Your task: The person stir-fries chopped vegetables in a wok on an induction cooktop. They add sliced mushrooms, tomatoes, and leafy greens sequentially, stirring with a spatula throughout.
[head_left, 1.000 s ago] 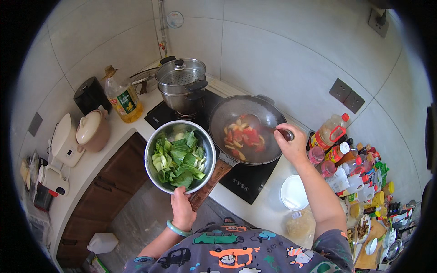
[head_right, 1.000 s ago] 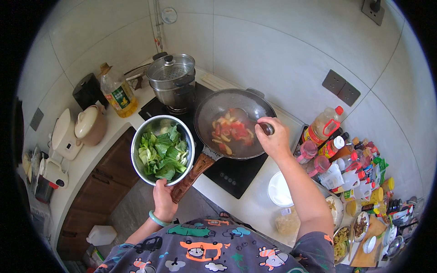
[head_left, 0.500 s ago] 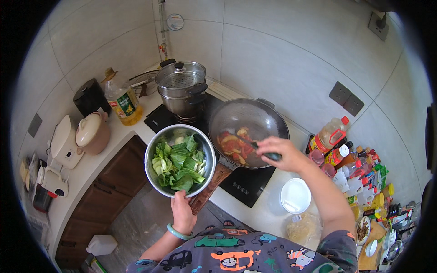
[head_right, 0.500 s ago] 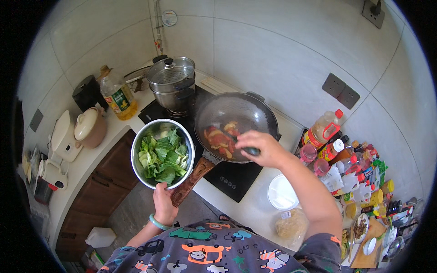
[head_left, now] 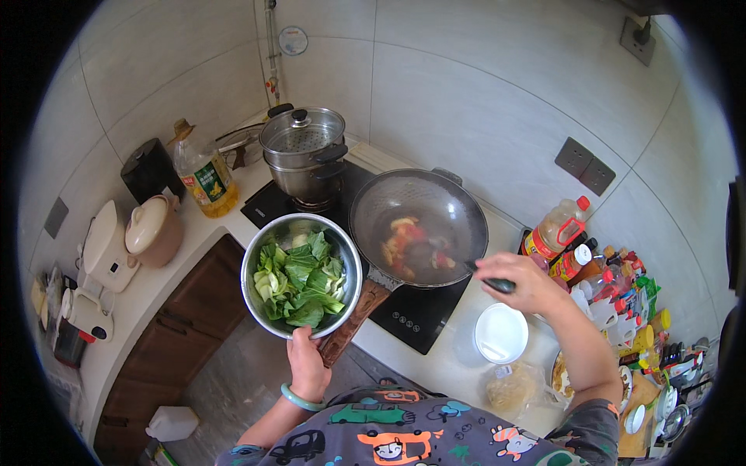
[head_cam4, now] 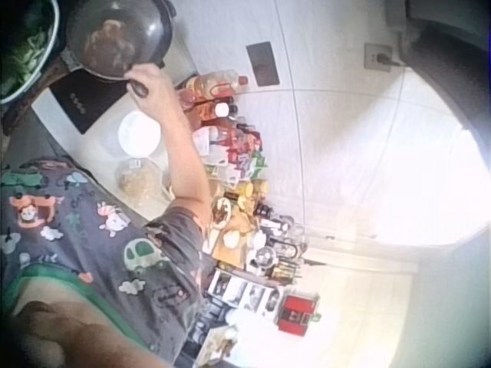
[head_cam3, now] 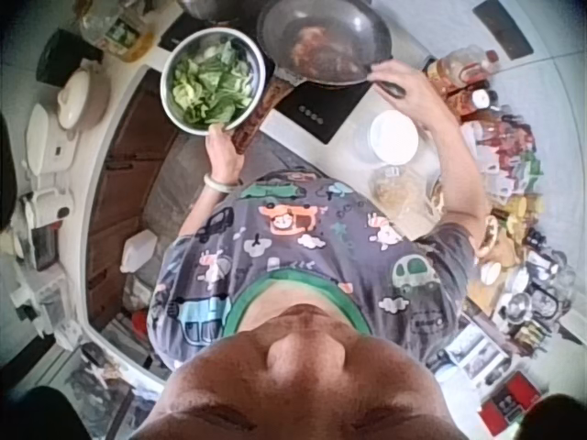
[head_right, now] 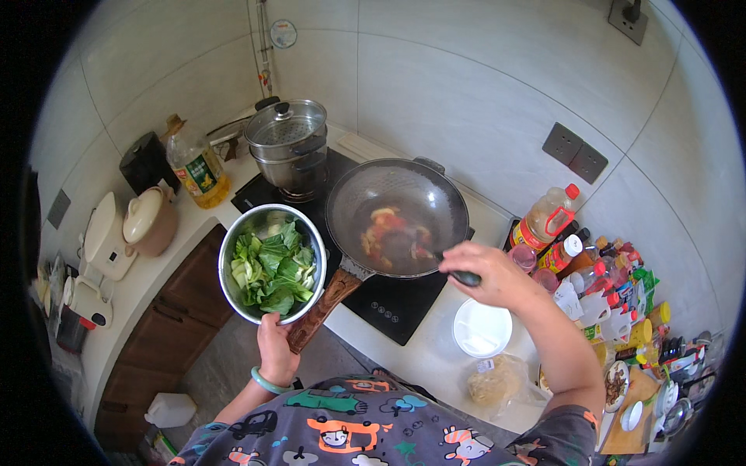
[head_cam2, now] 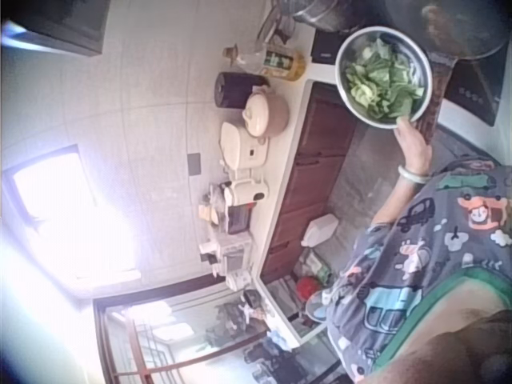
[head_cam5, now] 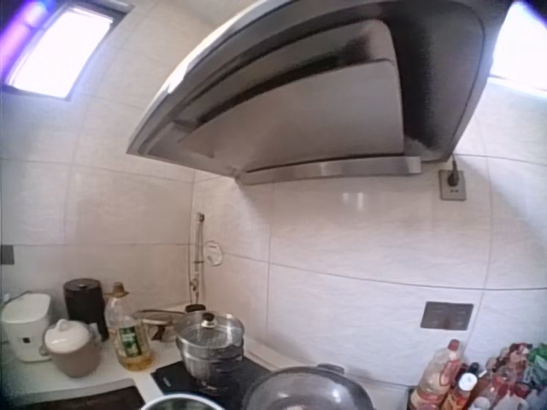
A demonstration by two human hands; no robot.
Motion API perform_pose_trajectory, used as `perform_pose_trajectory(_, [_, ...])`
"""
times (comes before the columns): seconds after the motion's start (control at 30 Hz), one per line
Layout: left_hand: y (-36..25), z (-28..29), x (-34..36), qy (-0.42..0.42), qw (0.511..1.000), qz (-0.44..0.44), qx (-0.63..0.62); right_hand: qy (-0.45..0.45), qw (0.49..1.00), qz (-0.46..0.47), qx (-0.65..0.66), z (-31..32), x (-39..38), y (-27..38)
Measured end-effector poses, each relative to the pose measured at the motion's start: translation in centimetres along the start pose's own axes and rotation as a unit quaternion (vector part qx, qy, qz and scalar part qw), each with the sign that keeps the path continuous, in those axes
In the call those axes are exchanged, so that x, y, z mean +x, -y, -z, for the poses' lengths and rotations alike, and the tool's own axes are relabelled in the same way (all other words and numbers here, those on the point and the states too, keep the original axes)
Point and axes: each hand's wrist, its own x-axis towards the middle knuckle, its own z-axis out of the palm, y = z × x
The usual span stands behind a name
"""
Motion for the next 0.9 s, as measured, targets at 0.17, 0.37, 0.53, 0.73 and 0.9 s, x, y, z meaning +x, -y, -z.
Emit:
perform_pose_trajectory(0.17, [-0.2, -0.3, -0.3, -0.013, 1.0, -0.006, -0.015, -0.193, 0.978, -0.053, -0.054, -4.1, 3.5, -5.2])
perform_pose_trajectory(0.37, [-0.5, -0.9, -0.4, -0.005, 1.0, 0.006, -0.024, -0.177, 0.984, -0.016, 0.02, -8.7, 6.5, -6.0])
perform_pose_trajectory(0.53, [0.0, 0.2, 0.0, -0.007, 1.0, -0.016, -0.01, -0.007, 0.999, 0.047, 0.007, -4.4, 4.2, -2.3])
perform_pose_trajectory(0.73, [-0.3, -0.3, -0.6, -0.026, 0.999, -0.015, -0.02, 0.068, 0.996, 0.048, 0.02, -1.9, 1.1, 0.8])
perform_pose_trajectory(0.9, [-0.8, -0.9, -0.8, -0.025, 0.999, 0.023, -0.012, 0.004, 0.999, 0.047, 0.002, -3.1, 1.4, -1.3])
